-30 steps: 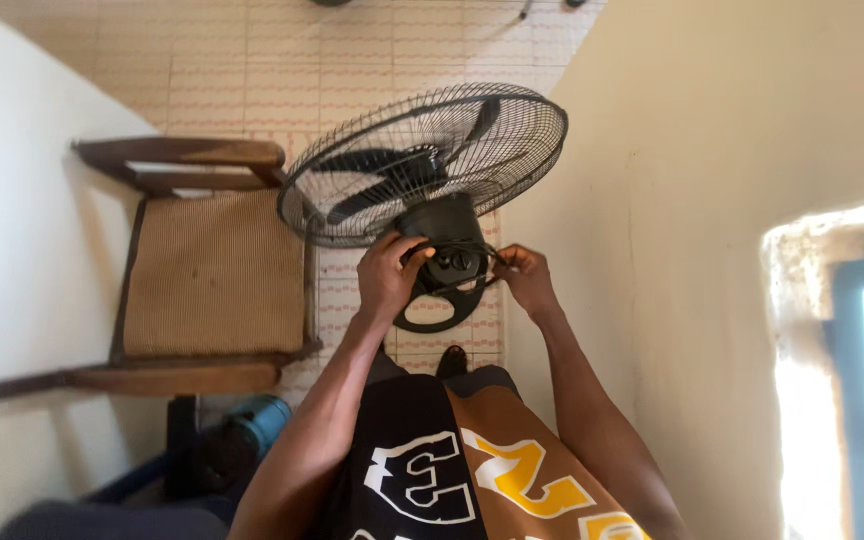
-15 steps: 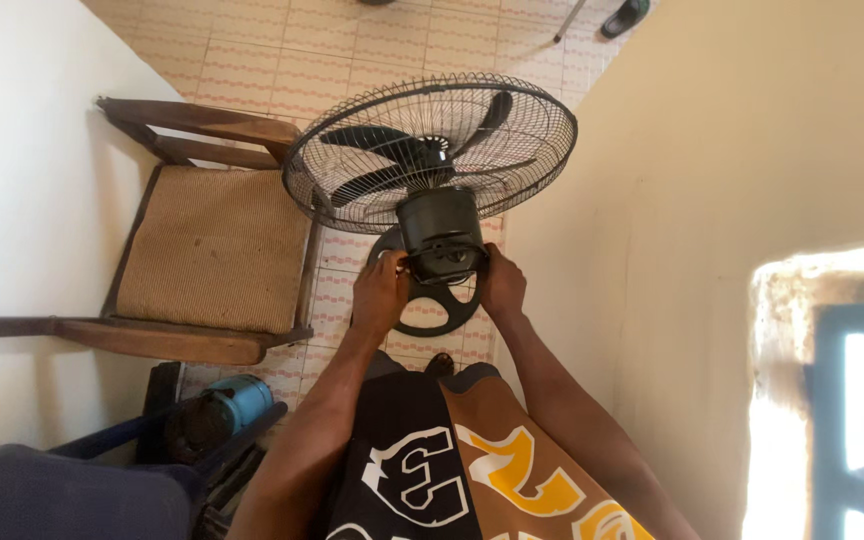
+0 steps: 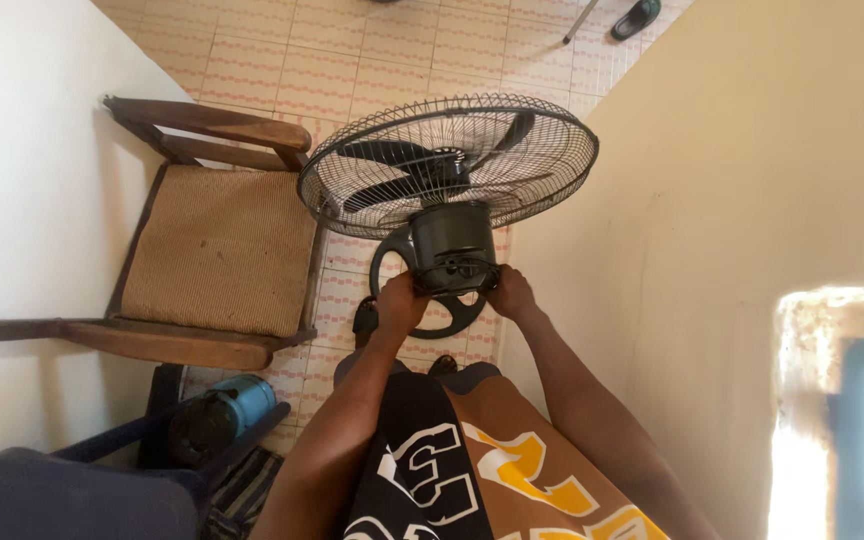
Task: The person tidies a cluttered bedroom. They coil a cable on a small blue table, reposition a standing fan, carry a plastic chair to a desk, gather clothes from the bed, place the clothes into a perforated laundry basket, and pick up a toothbrush from the floor.
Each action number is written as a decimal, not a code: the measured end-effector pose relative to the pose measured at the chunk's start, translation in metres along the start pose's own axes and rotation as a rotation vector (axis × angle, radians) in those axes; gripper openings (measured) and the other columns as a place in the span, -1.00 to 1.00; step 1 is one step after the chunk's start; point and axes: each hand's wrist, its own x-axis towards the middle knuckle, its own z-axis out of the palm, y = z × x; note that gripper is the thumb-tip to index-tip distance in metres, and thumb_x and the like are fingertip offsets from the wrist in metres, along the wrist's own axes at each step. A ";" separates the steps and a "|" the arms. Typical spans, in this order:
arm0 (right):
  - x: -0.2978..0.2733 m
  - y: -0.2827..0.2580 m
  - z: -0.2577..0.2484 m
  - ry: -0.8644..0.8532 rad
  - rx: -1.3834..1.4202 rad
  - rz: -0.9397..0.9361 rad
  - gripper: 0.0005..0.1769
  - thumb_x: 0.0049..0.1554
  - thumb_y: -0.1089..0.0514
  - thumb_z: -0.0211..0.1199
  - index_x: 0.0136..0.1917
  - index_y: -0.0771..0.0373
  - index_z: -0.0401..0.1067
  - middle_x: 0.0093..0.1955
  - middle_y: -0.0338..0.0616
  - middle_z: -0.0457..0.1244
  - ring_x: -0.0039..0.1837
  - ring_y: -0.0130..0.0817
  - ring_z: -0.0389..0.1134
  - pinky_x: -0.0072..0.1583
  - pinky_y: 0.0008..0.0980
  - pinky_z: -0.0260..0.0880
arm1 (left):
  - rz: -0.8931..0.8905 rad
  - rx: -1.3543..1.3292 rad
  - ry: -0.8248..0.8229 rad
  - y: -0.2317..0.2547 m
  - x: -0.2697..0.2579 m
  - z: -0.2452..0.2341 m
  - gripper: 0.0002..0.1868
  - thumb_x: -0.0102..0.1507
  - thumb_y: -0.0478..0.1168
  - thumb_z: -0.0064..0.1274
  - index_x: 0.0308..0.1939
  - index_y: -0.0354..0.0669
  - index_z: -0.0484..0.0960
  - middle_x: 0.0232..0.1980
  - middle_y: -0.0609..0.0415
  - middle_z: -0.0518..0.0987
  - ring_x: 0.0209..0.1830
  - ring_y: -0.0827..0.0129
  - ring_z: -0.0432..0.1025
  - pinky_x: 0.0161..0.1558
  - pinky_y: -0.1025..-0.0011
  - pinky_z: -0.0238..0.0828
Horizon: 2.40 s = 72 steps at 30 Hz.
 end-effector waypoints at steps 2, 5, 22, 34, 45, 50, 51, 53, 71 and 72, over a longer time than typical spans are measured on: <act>-0.001 0.006 0.007 0.132 0.012 -0.106 -0.54 -0.05 0.11 0.52 -0.01 0.44 0.43 -0.13 0.17 0.40 -0.06 0.09 0.44 -0.06 -0.02 0.47 | 0.021 0.112 -0.001 -0.002 0.009 0.003 -0.76 0.24 -0.14 0.24 -0.13 -0.21 0.66 -0.25 -0.15 0.66 -0.30 0.00 0.57 -0.29 0.11 0.54; -0.005 0.005 0.017 0.175 0.064 -0.111 -0.70 -0.01 0.16 0.46 -0.05 0.36 0.54 -0.16 0.12 0.42 -0.08 0.07 0.46 -0.08 -0.02 0.46 | 0.055 0.261 0.031 -0.006 0.011 0.003 -0.80 0.25 -0.18 0.23 -0.16 -0.23 0.67 -0.25 -0.15 0.67 -0.28 0.03 0.58 -0.25 0.15 0.57; -0.051 -0.074 -0.082 0.041 0.673 0.179 -0.72 0.21 0.22 0.24 0.19 0.28 0.46 -0.25 -0.20 0.38 -0.23 -0.50 0.40 -0.24 -0.45 0.35 | 0.233 -0.320 0.093 0.032 -0.006 -0.077 -0.65 0.10 -0.26 0.34 -0.02 -0.13 0.72 -0.14 0.06 0.63 -0.25 0.37 0.60 -0.23 0.37 0.63; -0.070 -0.115 -0.084 0.381 0.416 -0.128 -0.72 0.20 0.18 0.33 0.18 0.27 0.53 -0.23 -0.15 0.39 -0.18 -0.44 0.41 -0.10 -0.39 0.44 | 0.480 -0.121 0.237 0.067 -0.017 -0.075 -0.76 0.29 -0.12 0.25 0.00 -0.06 0.76 -0.02 0.07 0.62 -0.39 0.37 0.54 -0.30 0.37 0.58; -0.050 -0.087 -0.061 0.113 0.926 0.339 -0.50 0.27 -0.11 0.10 0.36 0.18 0.38 0.10 -0.14 0.35 0.09 -0.38 0.38 0.02 -0.29 0.42 | -0.230 -0.994 -0.134 0.013 0.016 -0.022 0.19 0.04 0.51 0.13 0.59 0.14 0.03 0.52 -0.04 0.19 0.61 0.08 0.01 0.50 -0.11 -0.08; -0.029 -0.092 -0.077 -0.010 1.098 0.391 -0.21 0.23 -0.40 -0.17 0.57 0.03 0.13 0.41 -0.25 0.16 0.38 -0.28 0.22 0.31 -0.04 0.26 | -0.318 -1.136 -0.401 0.019 0.042 -0.019 0.41 -0.14 0.55 0.20 0.60 0.14 -0.17 0.58 -0.02 0.07 0.61 0.04 -0.05 0.52 -0.18 -0.09; -0.024 -0.097 -0.080 -0.057 1.126 0.394 -0.16 0.24 -0.47 -0.22 0.60 0.01 0.07 0.46 -0.27 0.13 0.42 -0.27 0.18 0.37 -0.01 0.22 | -0.338 -1.126 -0.433 0.024 0.046 -0.018 0.44 -0.16 0.53 0.21 0.60 0.18 -0.24 0.58 -0.01 0.03 0.61 0.04 -0.08 0.52 -0.20 -0.08; -0.016 -0.116 -0.079 -0.084 1.001 0.456 -0.13 0.25 -0.50 -0.25 0.55 0.08 0.18 0.40 -0.07 0.24 0.41 -0.16 0.26 0.39 -0.01 0.22 | -0.233 -1.102 -0.418 0.030 0.051 -0.022 0.45 -0.13 0.53 0.28 0.58 -0.04 -0.11 0.56 -0.18 0.14 0.58 -0.05 0.07 0.54 -0.12 0.03; -0.017 -0.154 -0.045 0.343 1.092 0.674 -0.30 0.26 -0.38 -0.05 0.32 0.17 0.48 0.16 -0.09 0.40 0.19 -0.26 0.41 0.28 -0.21 0.33 | -0.373 -0.856 -0.710 0.027 0.093 -0.032 0.42 0.04 0.33 0.34 0.62 -0.03 -0.38 0.55 -0.08 0.08 0.55 0.07 0.07 0.48 -0.03 0.10; -0.019 -0.154 -0.043 0.335 1.073 0.695 -0.29 0.25 -0.39 -0.06 0.31 0.15 0.49 0.15 -0.08 0.41 0.19 -0.26 0.42 0.27 -0.20 0.35 | -0.431 -0.815 -0.716 0.026 0.093 -0.032 0.45 0.12 0.31 0.35 0.63 -0.01 -0.50 0.60 -0.06 -0.02 0.59 0.06 -0.02 0.50 -0.09 -0.01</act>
